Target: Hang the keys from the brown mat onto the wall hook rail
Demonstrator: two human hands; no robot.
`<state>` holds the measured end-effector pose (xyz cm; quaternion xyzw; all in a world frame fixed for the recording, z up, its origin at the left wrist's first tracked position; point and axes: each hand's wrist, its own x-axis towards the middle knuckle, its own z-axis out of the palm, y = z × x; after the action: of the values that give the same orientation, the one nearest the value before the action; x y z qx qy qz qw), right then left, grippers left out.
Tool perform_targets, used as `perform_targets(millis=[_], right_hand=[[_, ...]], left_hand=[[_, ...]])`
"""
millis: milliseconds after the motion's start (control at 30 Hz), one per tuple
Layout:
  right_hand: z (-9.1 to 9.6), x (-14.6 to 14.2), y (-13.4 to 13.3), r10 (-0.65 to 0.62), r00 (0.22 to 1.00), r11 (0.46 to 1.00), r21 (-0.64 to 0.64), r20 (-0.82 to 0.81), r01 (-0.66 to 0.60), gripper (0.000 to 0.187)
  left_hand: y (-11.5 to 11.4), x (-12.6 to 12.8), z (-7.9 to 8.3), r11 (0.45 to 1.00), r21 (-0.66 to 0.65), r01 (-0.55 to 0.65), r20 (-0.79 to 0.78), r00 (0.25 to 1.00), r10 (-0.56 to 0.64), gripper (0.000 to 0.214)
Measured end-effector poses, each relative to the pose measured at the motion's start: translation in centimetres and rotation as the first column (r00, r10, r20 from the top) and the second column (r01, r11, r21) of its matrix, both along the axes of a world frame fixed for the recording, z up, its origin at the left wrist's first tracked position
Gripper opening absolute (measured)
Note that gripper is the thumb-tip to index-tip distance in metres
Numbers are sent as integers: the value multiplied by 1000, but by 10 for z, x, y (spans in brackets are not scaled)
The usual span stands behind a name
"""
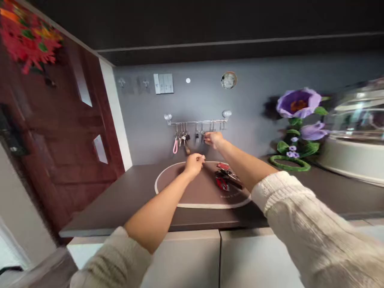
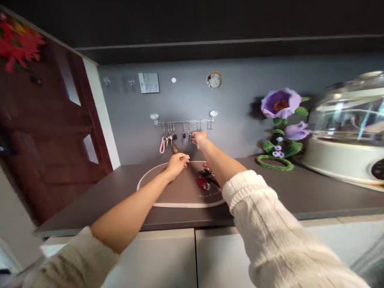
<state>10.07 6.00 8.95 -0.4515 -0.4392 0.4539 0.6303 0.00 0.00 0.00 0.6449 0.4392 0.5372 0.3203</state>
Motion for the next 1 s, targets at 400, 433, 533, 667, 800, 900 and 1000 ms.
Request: perform_targets(millis=[400,433,533,667,800,900,1000], right_hand=[[-1,19,-16,112,994,993,29,13,-112,16],[-1,20,-20,131,991,991,32,11,-131,16],[-2,23,-34,177,984,983,50,19,-178,15],[-9,32,-53,239,970,967,80,38,-242,15],[-21,46,-67,242,969,964,102,50,-246,12],[-31,55,-78,215,974,969,106,65,-221,8],[-42,62,-90,187,977,975,105,104,-198,5]], left_hand=[[-9,3,1,998,-38,53,1,999,-53,11],[-9,3,1,998,-40,58,7,998,-57,10],[-9,3,2,995,-49,82,25,996,-81,7],[-10,2,3,990,-61,129,-1,992,-130,4],[-15,0,4,982,-65,175,-97,979,-181,6],[-18,-1,5,974,-20,227,-234,946,-225,10],[-20,-2,4,950,40,311,-385,882,-272,11]])
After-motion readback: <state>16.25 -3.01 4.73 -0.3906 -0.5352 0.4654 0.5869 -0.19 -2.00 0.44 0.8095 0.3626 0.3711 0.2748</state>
